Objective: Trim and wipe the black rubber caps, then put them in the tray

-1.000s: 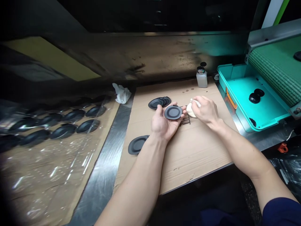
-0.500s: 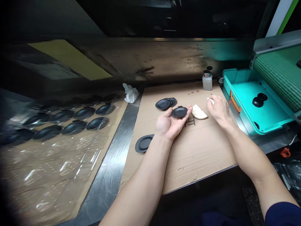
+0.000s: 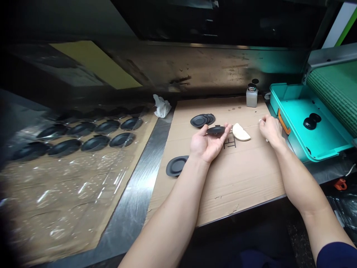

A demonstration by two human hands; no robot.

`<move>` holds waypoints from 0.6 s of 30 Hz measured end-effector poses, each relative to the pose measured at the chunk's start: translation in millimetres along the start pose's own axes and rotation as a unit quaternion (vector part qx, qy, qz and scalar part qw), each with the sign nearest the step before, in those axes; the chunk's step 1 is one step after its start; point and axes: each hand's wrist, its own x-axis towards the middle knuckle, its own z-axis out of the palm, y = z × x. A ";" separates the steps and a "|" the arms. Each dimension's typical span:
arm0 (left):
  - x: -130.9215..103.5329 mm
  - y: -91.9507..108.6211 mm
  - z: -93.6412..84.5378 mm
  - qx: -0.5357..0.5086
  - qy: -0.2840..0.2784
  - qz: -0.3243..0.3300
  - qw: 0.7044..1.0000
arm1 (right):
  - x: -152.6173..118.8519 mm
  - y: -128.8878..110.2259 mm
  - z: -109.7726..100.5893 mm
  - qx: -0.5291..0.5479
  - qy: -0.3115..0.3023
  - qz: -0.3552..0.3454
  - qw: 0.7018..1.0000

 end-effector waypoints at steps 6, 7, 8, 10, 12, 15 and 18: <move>4.1 -0.2 -6.1 0.047 -0.023 0.016 0.998 | -32.5 -35.4 10.1 0.001 0.016 -0.198 0.980; 5.2 0.2 -7.3 0.056 -0.026 0.027 0.998 | -37.8 -41.5 13.8 -0.003 -0.026 -0.223 0.974; 6.5 0.5 -8.6 0.063 -0.025 0.040 0.997 | -41.5 -46.7 17.4 -0.004 -0.054 -0.232 0.971; 10.0 -0.4 -10.6 0.072 -0.015 0.072 0.995 | -45.0 -54.4 23.0 0.024 -0.054 -0.217 0.974; 14.2 -4.4 -11.7 0.073 -0.005 0.104 0.992 | -47.6 -61.6 26.3 0.098 -0.009 -0.180 0.979; 17.6 -15.6 -12.0 0.076 0.007 0.128 0.989 | -62.9 -77.4 28.9 0.195 -0.003 -0.156 0.968; 14.0 -25.3 -12.6 0.108 -0.007 0.118 0.987 | -86.2 -95.8 31.1 0.196 -0.047 -0.193 0.960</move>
